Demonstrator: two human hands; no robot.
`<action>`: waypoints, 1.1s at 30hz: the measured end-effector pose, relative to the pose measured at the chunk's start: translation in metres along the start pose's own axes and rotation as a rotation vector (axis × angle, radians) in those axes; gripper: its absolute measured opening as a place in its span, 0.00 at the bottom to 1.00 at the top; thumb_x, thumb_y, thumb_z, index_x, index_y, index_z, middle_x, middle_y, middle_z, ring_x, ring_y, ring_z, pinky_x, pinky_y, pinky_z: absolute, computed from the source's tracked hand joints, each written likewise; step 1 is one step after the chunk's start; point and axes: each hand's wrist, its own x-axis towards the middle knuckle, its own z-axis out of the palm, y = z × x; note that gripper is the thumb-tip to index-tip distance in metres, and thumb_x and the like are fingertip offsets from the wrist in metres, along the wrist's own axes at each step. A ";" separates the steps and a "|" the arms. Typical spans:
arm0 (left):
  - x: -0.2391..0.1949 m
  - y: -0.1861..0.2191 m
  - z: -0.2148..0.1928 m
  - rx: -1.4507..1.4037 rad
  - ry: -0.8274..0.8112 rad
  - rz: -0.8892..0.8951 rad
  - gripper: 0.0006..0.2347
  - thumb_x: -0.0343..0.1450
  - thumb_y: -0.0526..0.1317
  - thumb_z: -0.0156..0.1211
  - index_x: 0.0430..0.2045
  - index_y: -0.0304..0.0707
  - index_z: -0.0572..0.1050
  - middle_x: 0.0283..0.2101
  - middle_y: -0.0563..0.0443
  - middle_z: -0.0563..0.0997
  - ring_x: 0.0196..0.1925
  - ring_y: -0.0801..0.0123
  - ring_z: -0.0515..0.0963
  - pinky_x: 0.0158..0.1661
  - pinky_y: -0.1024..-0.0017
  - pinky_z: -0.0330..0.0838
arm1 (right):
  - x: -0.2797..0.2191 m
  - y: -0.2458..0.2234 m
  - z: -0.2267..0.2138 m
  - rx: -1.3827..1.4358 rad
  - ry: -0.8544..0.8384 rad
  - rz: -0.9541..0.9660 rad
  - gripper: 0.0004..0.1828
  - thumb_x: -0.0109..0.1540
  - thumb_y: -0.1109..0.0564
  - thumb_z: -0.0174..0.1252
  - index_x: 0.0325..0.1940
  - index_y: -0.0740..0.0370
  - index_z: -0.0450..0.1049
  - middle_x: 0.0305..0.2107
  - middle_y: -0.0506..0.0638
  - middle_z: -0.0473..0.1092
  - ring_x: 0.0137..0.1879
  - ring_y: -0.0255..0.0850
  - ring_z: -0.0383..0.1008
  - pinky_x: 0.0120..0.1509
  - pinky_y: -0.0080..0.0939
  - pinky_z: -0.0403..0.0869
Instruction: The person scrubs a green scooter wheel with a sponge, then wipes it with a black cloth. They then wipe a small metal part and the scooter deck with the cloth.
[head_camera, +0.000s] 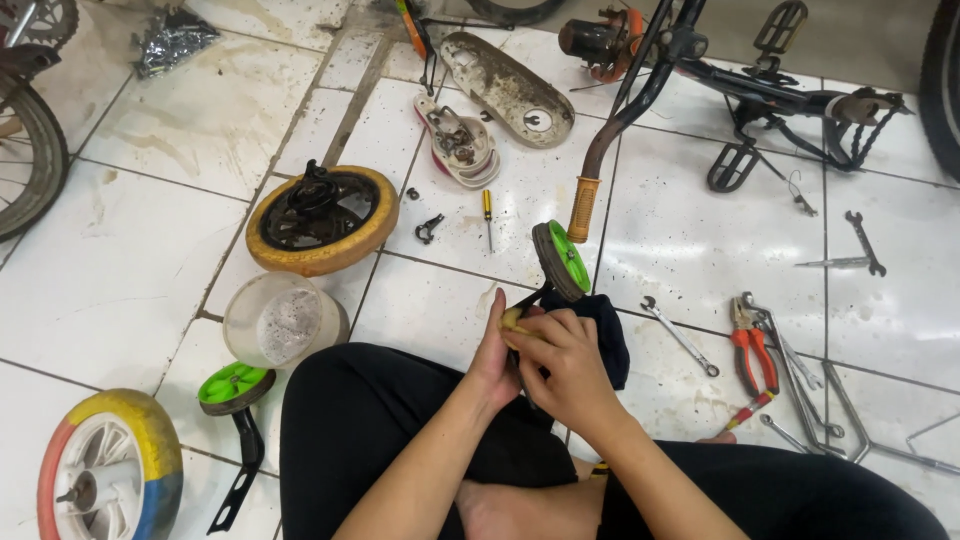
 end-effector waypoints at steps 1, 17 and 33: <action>0.007 -0.002 -0.004 0.002 -0.004 0.004 0.27 0.72 0.68 0.50 0.33 0.41 0.78 0.29 0.52 0.79 0.32 0.69 0.80 0.31 0.75 0.75 | -0.001 0.003 -0.001 -0.002 0.004 -0.004 0.13 0.57 0.63 0.61 0.43 0.52 0.83 0.41 0.42 0.76 0.49 0.40 0.69 0.49 0.41 0.60; 0.028 0.008 -0.026 -0.340 -0.170 -0.026 0.21 0.74 0.57 0.50 0.19 0.40 0.69 0.20 0.55 0.70 0.54 0.50 0.82 0.57 0.34 0.70 | -0.015 -0.014 -0.005 0.294 -0.174 0.185 0.19 0.54 0.68 0.59 0.49 0.63 0.80 0.45 0.50 0.73 0.43 0.42 0.73 0.46 0.37 0.72; 0.045 0.028 -0.040 -0.361 -0.434 0.088 0.17 0.73 0.49 0.43 0.16 0.43 0.68 0.16 0.56 0.66 0.38 0.66 0.82 0.51 0.50 0.77 | -0.002 -0.023 -0.018 0.316 -0.099 0.182 0.19 0.51 0.70 0.58 0.46 0.64 0.80 0.48 0.50 0.75 0.47 0.42 0.74 0.45 0.36 0.74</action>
